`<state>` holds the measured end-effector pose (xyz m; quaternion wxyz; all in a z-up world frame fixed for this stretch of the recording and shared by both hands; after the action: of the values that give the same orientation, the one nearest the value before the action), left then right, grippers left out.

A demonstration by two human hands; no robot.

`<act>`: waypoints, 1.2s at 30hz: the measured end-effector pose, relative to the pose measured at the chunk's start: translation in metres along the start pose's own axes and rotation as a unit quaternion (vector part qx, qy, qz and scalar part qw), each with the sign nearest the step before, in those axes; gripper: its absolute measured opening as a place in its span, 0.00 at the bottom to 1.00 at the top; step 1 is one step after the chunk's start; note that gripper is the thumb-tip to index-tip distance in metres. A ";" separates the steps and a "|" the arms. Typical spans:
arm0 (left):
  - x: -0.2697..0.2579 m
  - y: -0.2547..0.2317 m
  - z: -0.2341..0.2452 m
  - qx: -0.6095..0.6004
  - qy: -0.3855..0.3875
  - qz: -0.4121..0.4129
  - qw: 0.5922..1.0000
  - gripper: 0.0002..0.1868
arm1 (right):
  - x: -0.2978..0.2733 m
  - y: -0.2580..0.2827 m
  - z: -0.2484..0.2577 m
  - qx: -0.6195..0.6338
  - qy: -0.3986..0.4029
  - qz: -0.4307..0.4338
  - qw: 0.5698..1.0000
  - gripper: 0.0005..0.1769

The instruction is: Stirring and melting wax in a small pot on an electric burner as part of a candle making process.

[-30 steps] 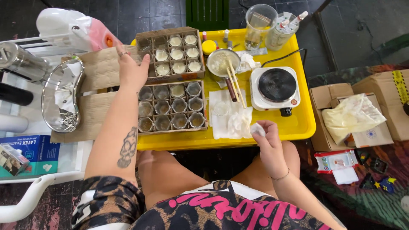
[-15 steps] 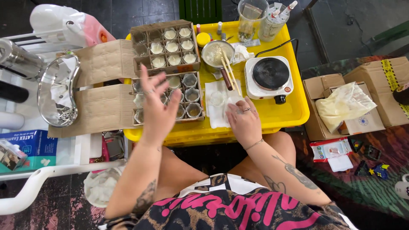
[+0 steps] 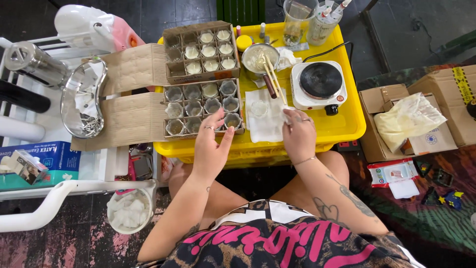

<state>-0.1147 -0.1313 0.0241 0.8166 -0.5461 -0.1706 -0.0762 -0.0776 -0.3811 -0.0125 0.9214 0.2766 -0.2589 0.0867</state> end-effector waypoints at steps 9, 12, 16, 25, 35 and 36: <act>-0.013 -0.013 -0.072 -0.195 0.216 0.054 0.955 0.40 | -0.047 -0.032 0.019 0.617 0.036 -0.327 0.715 0.20; -0.024 -0.019 -0.086 -0.235 0.256 0.113 0.931 0.42 | -0.049 0.005 0.033 0.674 0.105 -0.438 0.585 0.20; -0.033 -0.022 -0.080 -0.178 0.239 0.097 0.950 0.39 | -0.059 0.021 0.015 0.700 0.166 -0.449 0.530 0.18; -0.075 -0.008 0.014 -0.098 -0.008 -0.004 0.995 0.22 | -0.066 0.084 -0.039 0.655 0.285 -0.336 0.614 0.05; -0.234 0.124 0.124 -0.280 -0.292 0.154 0.901 0.13 | -0.122 0.235 -0.113 0.472 0.600 -0.109 0.636 0.24; -0.255 0.148 0.138 -0.283 -0.356 0.143 0.879 0.14 | -0.129 0.244 -0.122 0.464 0.594 -0.068 0.653 0.27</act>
<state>-0.3331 0.0376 -0.1485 0.5138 -0.7625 -0.3409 0.1960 -0.2092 -0.1123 -0.0539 0.6335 0.5744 0.4376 0.2780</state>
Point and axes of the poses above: each hand's wrist, its own x-axis towards the middle knuckle, its own z-axis out of the back of the hand, y = z × x, the point moved 7 cm from there along x, towards the middle knuckle, and after that the axes turned 3 degrees about -x, right-handed, at the moved point
